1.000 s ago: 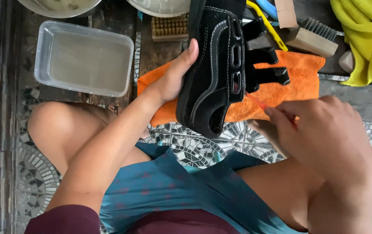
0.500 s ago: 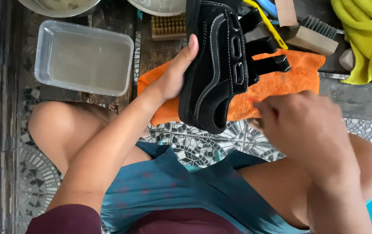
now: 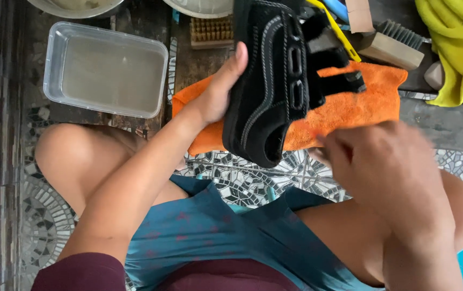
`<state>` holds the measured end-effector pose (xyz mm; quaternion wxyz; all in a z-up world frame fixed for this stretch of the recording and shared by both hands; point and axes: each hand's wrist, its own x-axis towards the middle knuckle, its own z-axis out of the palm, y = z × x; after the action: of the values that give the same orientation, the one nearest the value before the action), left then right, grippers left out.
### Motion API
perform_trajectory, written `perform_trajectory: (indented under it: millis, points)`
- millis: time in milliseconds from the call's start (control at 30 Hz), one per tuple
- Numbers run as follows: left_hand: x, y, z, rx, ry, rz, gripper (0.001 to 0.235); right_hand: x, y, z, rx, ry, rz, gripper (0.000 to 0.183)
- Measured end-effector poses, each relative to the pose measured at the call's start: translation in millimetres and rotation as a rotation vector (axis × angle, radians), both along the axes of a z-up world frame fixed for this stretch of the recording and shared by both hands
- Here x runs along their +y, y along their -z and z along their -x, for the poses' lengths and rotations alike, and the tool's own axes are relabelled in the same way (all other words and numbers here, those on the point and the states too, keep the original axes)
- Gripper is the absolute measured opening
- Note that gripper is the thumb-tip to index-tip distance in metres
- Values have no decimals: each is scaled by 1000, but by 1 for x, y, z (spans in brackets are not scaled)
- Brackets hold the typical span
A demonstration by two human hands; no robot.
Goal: The person scrubs a black shoe with a red toothbrush, dipping it into a container of water. They wipe the shoe with a yellow cloth and continue scrubbing the upper and sole areas.
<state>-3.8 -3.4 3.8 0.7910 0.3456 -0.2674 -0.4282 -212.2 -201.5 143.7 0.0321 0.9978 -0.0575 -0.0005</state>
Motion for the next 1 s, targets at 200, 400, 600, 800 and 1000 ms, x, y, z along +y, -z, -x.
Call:
perform_trajectory:
  millis: [200,400,600,800,1000]
  points:
    - [3,-2,1,-107,-50,-30,75,-8,-4,-2,324,55,-188,46]
    - [9,6,3,49,-97,148,68,-8,-5,12,29,47,54,47]
    - [6,47,-7,-89,-345,328,54,8,-7,20,-95,-40,78,51]
    - [3,39,-8,-150,-437,301,53,16,-11,25,332,109,34,40]
    - [15,45,-7,-239,-382,281,81,13,0,21,415,-220,-232,32]
